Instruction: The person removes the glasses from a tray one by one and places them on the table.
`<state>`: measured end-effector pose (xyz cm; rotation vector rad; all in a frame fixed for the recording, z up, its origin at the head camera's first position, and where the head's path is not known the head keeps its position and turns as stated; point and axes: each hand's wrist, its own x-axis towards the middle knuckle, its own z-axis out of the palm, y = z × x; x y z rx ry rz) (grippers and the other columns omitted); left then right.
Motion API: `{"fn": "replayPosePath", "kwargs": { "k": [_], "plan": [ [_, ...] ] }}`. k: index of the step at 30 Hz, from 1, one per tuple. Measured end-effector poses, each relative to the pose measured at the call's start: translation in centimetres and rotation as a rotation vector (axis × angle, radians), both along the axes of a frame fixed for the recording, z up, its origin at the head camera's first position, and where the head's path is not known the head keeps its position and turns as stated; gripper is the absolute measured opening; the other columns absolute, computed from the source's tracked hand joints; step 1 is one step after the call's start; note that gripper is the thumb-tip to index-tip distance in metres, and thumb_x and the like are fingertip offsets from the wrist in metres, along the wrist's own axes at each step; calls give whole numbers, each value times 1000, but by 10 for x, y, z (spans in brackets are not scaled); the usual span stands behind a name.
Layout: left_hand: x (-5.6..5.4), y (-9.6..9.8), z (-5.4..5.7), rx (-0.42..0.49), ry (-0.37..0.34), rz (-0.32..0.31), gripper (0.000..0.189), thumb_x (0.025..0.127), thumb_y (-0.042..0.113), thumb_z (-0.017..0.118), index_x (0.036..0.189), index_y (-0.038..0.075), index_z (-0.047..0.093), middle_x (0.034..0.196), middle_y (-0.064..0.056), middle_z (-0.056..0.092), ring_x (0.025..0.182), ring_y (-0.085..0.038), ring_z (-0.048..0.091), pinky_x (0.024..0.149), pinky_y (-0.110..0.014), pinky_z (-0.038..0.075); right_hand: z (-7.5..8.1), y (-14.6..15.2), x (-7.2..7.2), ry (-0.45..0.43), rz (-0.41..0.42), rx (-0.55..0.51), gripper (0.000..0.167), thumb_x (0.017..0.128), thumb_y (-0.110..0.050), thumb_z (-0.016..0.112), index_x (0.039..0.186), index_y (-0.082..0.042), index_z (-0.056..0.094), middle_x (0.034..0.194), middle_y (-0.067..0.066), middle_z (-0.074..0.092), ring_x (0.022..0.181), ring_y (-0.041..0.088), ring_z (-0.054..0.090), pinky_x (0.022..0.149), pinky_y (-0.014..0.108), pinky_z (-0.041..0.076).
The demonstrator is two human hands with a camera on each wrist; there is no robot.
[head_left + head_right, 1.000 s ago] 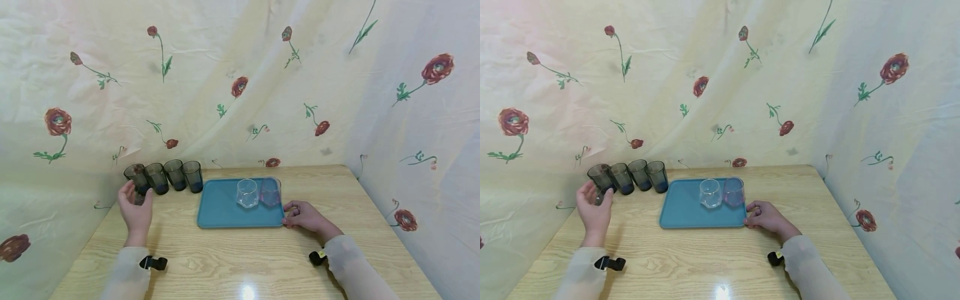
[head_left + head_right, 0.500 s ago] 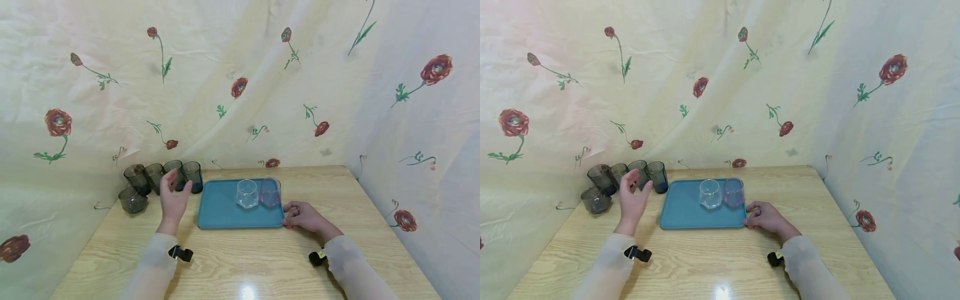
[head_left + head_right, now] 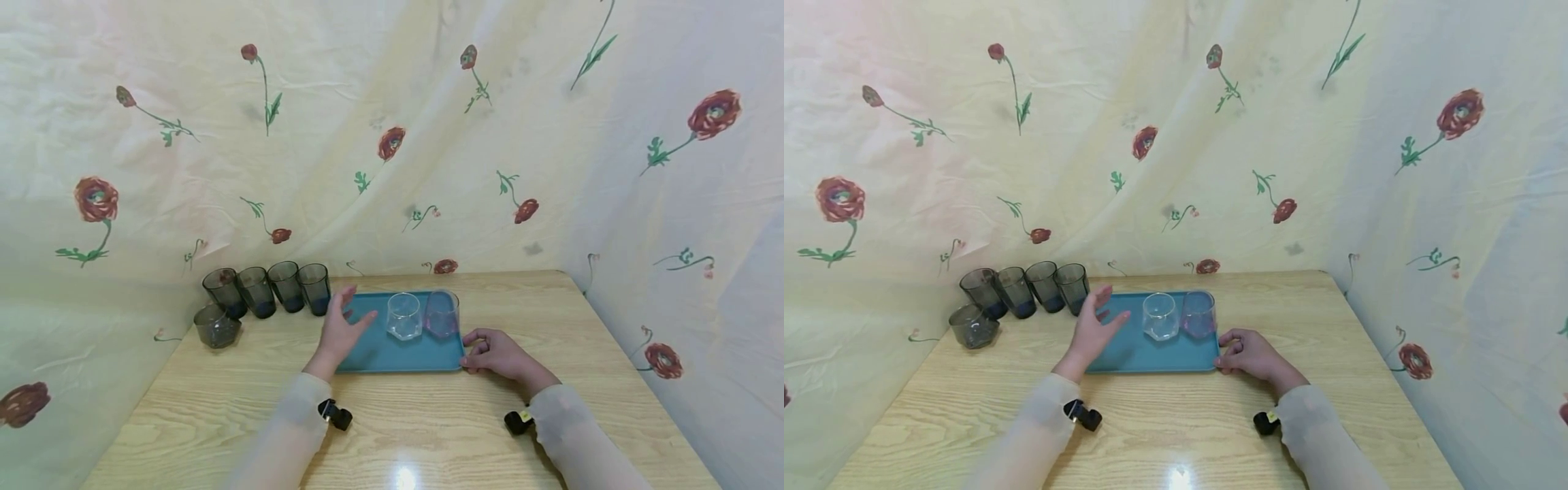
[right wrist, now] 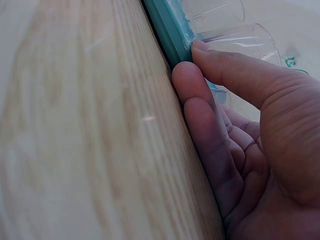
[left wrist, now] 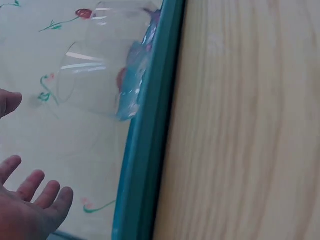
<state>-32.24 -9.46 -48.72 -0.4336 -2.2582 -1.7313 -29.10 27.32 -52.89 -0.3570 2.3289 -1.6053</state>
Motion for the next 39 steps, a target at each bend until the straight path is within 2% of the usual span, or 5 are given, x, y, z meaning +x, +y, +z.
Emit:
{"fn": "replayPosePath", "kwargs": {
  "k": [11, 20, 26, 31, 39],
  "plan": [
    [0, 38, -11, -53, -136, -115, 82, 93, 23, 84, 158, 6, 37, 161, -19, 38, 148, -41, 37, 117, -58, 37, 2, 1, 1, -17, -11, -27, 51, 93, -10, 82, 132, 11, 55, 83, 12, 72, 75, 25, 71, 66, 31, 60],
    [3, 56, -16, -108, -163, -82, 84, 90, 27, 87, 158, 13, 39, 156, -16, 44, 141, -37, 47, 108, -55, 47, 3, 2, 3, -7, -4, -23, 51, 93, -10, 81, 131, 11, 55, 83, 12, 72, 75, 24, 71, 65, 30, 59],
    [3, 61, -23, -112, -181, -74, 81, 91, 24, 85, 157, 10, 40, 153, -17, 47, 132, -37, 54, 97, -55, 53, 3, 0, 4, -15, -5, -36, 50, 93, -8, 81, 131, 11, 55, 84, 13, 73, 75, 24, 71, 65, 30, 59],
    [3, 63, -28, -128, -178, -54, 78, 92, 19, 83, 157, 9, 40, 151, -15, 49, 131, -37, 55, 96, -54, 54, 2, 0, 5, -5, -6, -14, 50, 92, -10, 82, 130, 11, 56, 82, 12, 72, 74, 24, 71, 64, 30, 58],
    [1, 63, -31, -119, -127, -38, 75, 91, 12, 84, 154, 6, 44, 149, -22, 49, 129, -41, 55, 98, -56, 53, 4, 0, 4, -3, -6, -17, 52, 92, -12, 82, 131, 11, 55, 83, 12, 72, 75, 25, 71, 65, 31, 59]
  ]
}}
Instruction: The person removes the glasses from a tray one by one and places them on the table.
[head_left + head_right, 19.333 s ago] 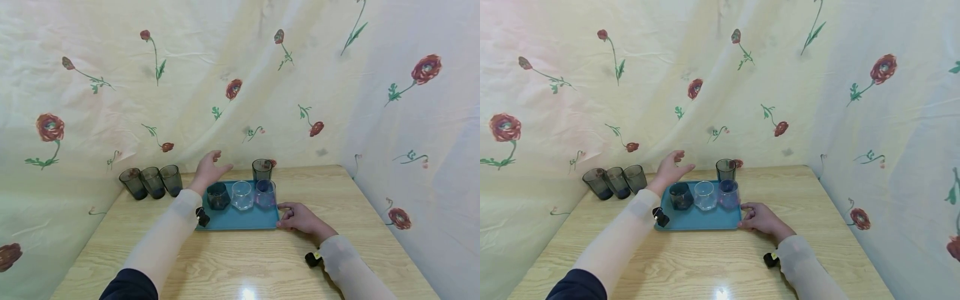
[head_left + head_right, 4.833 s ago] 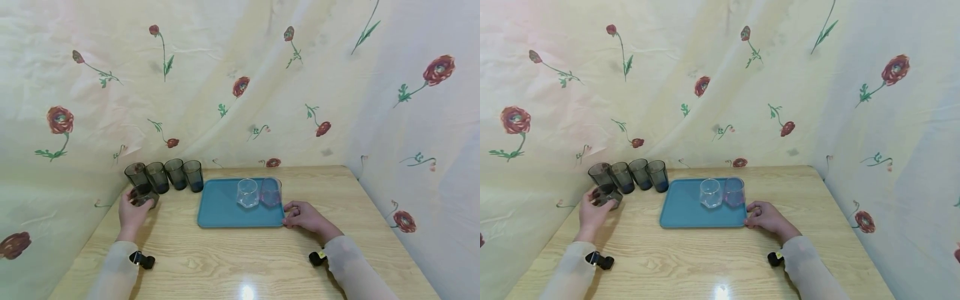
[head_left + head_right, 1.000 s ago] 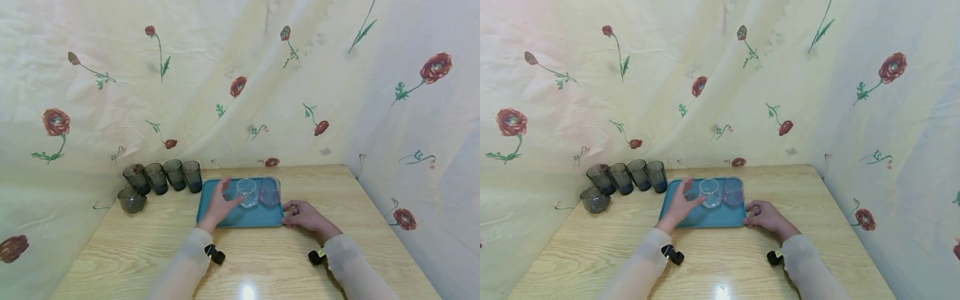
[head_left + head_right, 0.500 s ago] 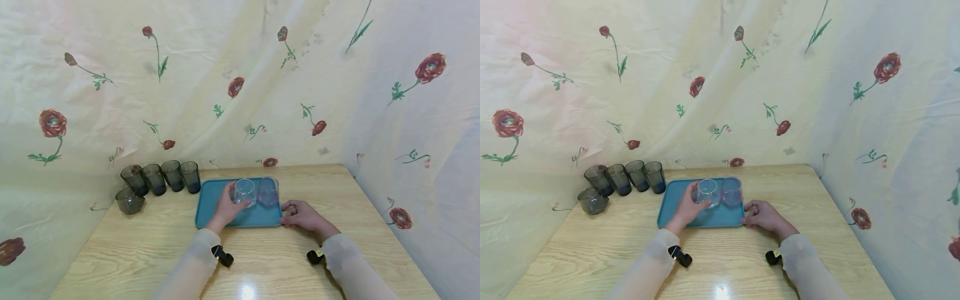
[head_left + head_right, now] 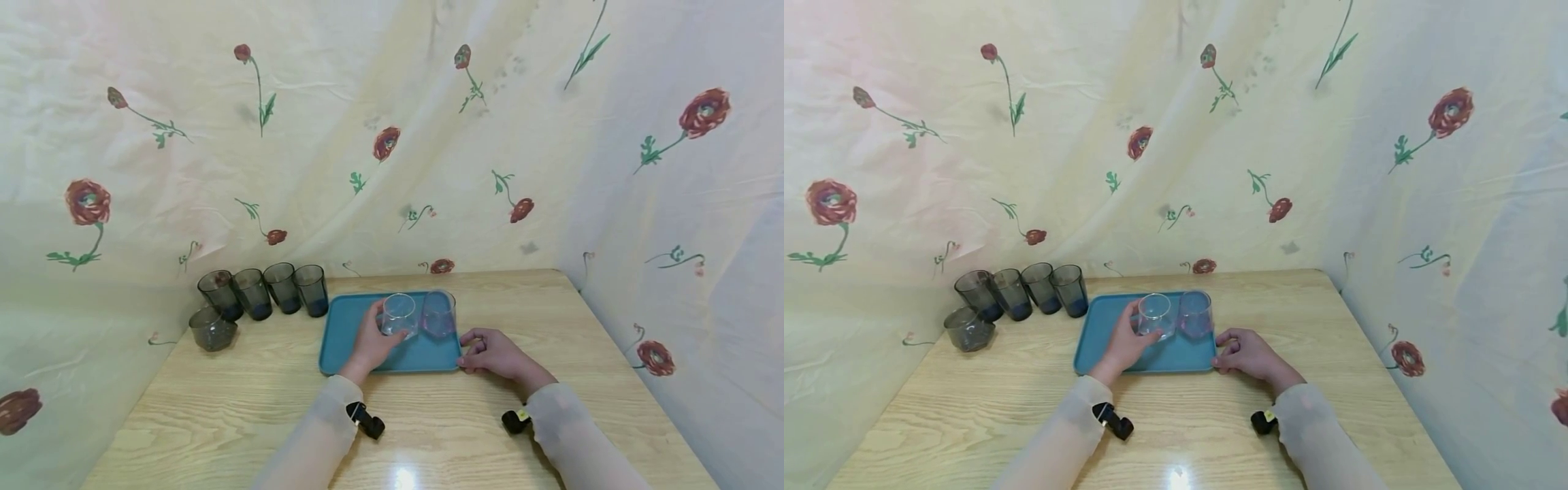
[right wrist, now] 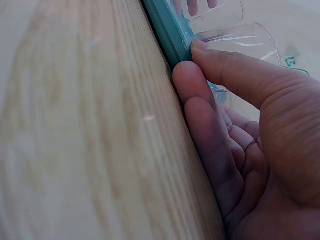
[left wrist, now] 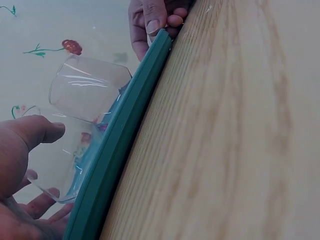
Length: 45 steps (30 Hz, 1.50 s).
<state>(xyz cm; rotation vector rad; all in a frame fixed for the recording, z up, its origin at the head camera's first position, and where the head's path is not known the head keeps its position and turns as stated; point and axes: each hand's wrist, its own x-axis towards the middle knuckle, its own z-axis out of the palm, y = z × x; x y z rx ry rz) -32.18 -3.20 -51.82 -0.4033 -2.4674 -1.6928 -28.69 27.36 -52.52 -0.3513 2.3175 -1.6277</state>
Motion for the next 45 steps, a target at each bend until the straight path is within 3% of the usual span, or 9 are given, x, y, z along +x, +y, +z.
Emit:
{"fn": "replayPosePath", "kwargs": {
  "k": [10, 18, 26, 35, 45],
  "plan": [
    [-5, -5, 4, 91, 9, 37, 74, 89, 10, 85, 152, 7, 46, 144, -20, 51, 123, -37, 59, 86, -48, 60, 1, -2, -1, -1, -10, 10, 51, 92, -11, 83, 130, 10, 56, 83, 12, 72, 75, 24, 71, 65, 30, 59],
    [-5, -20, 23, 163, 59, 76, 75, 88, 13, 86, 151, 7, 47, 147, -20, 49, 129, -40, 55, 96, -54, 56, 2, 0, -2, 1, -7, -6, 52, 92, -12, 83, 130, 11, 55, 82, 12, 72, 75, 25, 71, 65, 31, 59],
    [2, -40, 36, 154, 85, 116, 78, 88, 17, 86, 153, 8, 45, 149, -16, 47, 131, -40, 52, 103, -55, 51, 2, -1, 0, 8, -1, -5, 52, 92, -11, 82, 131, 11, 55, 82, 12, 72, 74, 24, 70, 65, 30, 58],
    [8, -73, 47, 106, 122, 149, 75, 87, 22, 88, 150, 12, 48, 146, -13, 49, 130, -37, 53, 104, -56, 50, 2, -2, 1, 21, -2, -5, 53, 93, -12, 81, 132, 11, 54, 82, 13, 72, 74, 24, 69, 64, 30, 57],
    [9, -118, 44, 142, 148, 248, 76, 86, 12, 88, 150, 8, 48, 145, -15, 49, 125, -34, 54, 102, -55, 49, 2, -2, 3, 10, -9, -11, 51, 93, -11, 82, 131, 11, 55, 82, 13, 71, 73, 24, 69, 64, 30, 58]
  ]
}}
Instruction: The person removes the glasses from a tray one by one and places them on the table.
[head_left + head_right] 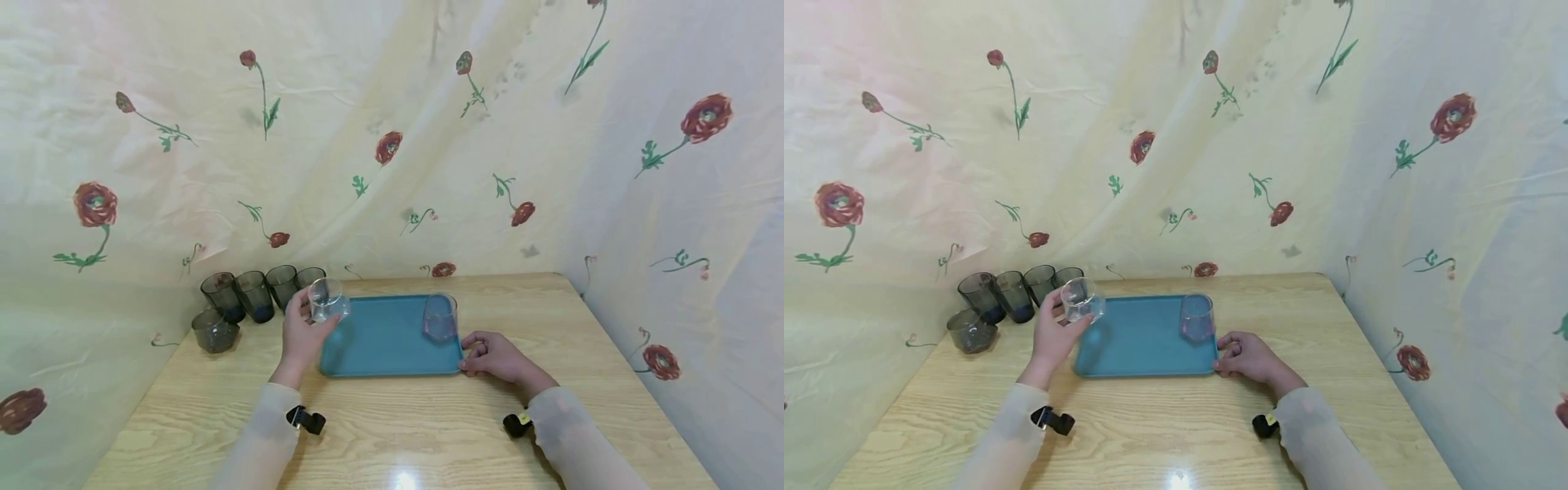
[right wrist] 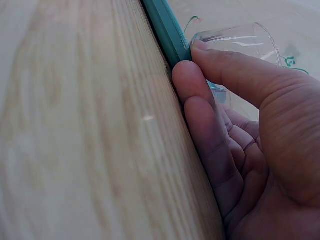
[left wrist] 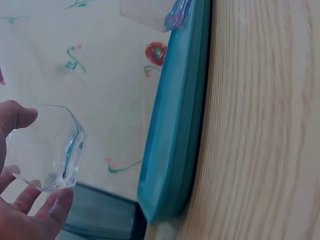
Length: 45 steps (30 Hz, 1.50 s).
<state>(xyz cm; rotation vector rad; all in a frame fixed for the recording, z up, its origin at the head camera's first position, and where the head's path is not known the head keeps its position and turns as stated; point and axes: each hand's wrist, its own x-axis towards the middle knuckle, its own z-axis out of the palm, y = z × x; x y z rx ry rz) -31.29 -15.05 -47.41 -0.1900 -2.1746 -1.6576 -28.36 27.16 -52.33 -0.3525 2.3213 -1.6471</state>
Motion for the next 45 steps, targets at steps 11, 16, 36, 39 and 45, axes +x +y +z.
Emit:
{"fn": "replayPosePath", "kwargs": {
  "k": [11, 16, 36, 39, 45],
  "plan": [
    [-1, -46, 3, 7, 72, 186, 72, 85, 13, 88, 146, 4, 51, 138, -17, 54, 119, -34, 56, 92, -45, 52, -3, 0, -1, -10, 4, -15, 50, 92, -9, 82, 129, 12, 55, 81, 12, 71, 72, 23, 70, 63, 29, 58],
    [-1, -64, 0, 6, 55, 268, 73, 85, 16, 88, 147, 7, 51, 139, -13, 53, 119, -32, 56, 87, -37, 50, -2, 1, -2, 0, 9, 0, 51, 93, -10, 82, 130, 11, 55, 81, 12, 71, 73, 23, 69, 63, 29, 57],
    [-2, -105, -36, 54, -73, 459, 75, 83, 14, 89, 145, -1, 49, 138, -22, 50, 121, -35, 50, 100, -43, 40, -1, 2, -3, 3, 17, 12, 50, 93, -10, 81, 129, 12, 55, 81, 12, 71, 73, 24, 70, 64, 30, 58],
    [-1, -106, -38, 55, -100, 453, 76, 85, 15, 88, 146, -1, 47, 139, -23, 49, 126, -38, 50, 105, -49, 40, -1, 2, -3, 3, 20, 12, 50, 93, -10, 81, 129, 12, 55, 81, 12, 71, 73, 24, 69, 63, 30, 58],
    [1, -104, -41, 50, -165, 456, 76, 87, 18, 84, 149, 1, 45, 142, -23, 48, 123, -37, 48, 101, -49, 40, 0, 1, -3, 1, 21, 5, 50, 93, -11, 81, 130, 11, 55, 81, 12, 71, 73, 24, 69, 63, 30, 57]
  ]
}}
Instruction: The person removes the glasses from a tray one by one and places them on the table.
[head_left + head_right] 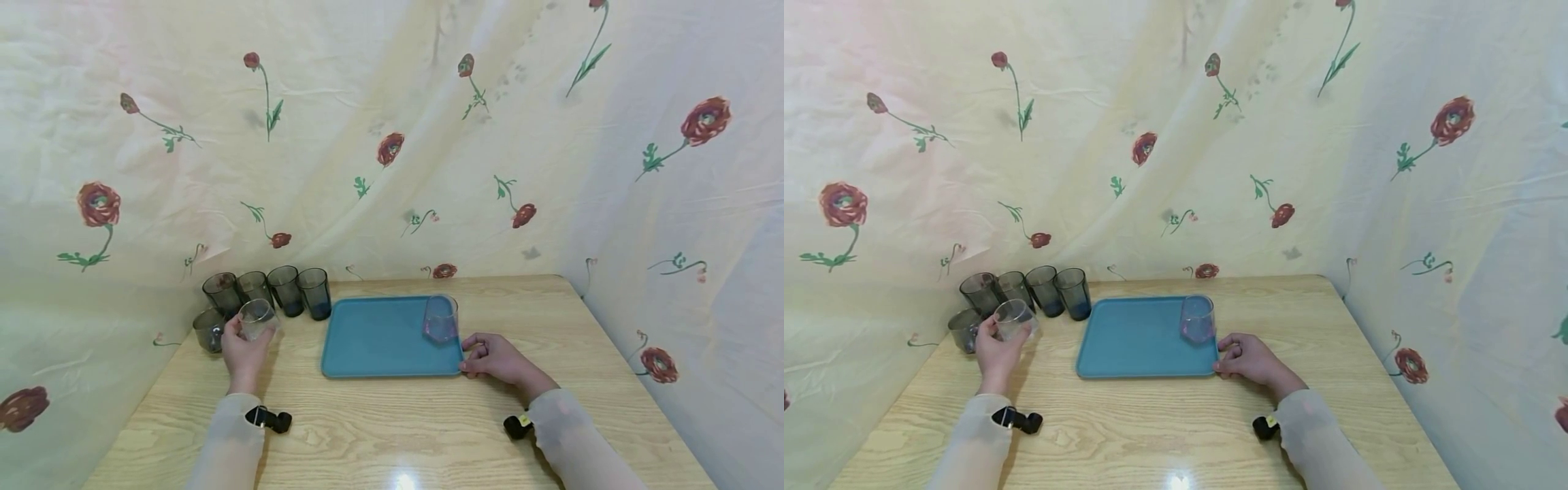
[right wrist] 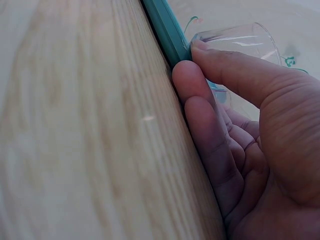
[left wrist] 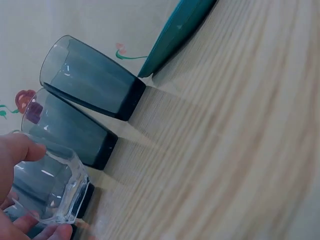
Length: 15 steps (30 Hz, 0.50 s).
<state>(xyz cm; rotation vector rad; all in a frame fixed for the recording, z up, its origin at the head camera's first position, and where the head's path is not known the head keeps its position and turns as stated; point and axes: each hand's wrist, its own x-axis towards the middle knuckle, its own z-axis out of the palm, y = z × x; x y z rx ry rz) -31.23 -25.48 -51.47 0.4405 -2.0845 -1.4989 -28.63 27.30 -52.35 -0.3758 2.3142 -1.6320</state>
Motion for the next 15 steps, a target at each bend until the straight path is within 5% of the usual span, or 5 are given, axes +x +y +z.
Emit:
{"fn": "replayPosePath", "kwargs": {
  "k": [9, 15],
  "plan": [
    [5, 2, 0, 4, -86, -5, 82, 89, 22, 82, 156, 3, 38, 153, -26, 40, 140, -45, 40, 115, -57, 36, 0, -1, 0, 5, -1, 9, 50, 94, -12, 81, 130, 11, 55, 82, 12, 72, 73, 25, 70, 63, 31, 58],
    [4, 2, 0, 18, -83, -4, 85, 91, 20, 80, 160, 2, 34, 156, -27, 39, 143, -47, 39, 117, -58, 33, 1, 0, 0, 0, -3, 11, 50, 94, -11, 80, 131, 11, 55, 82, 13, 72, 73, 25, 70, 63, 30, 58]
  ]
}}
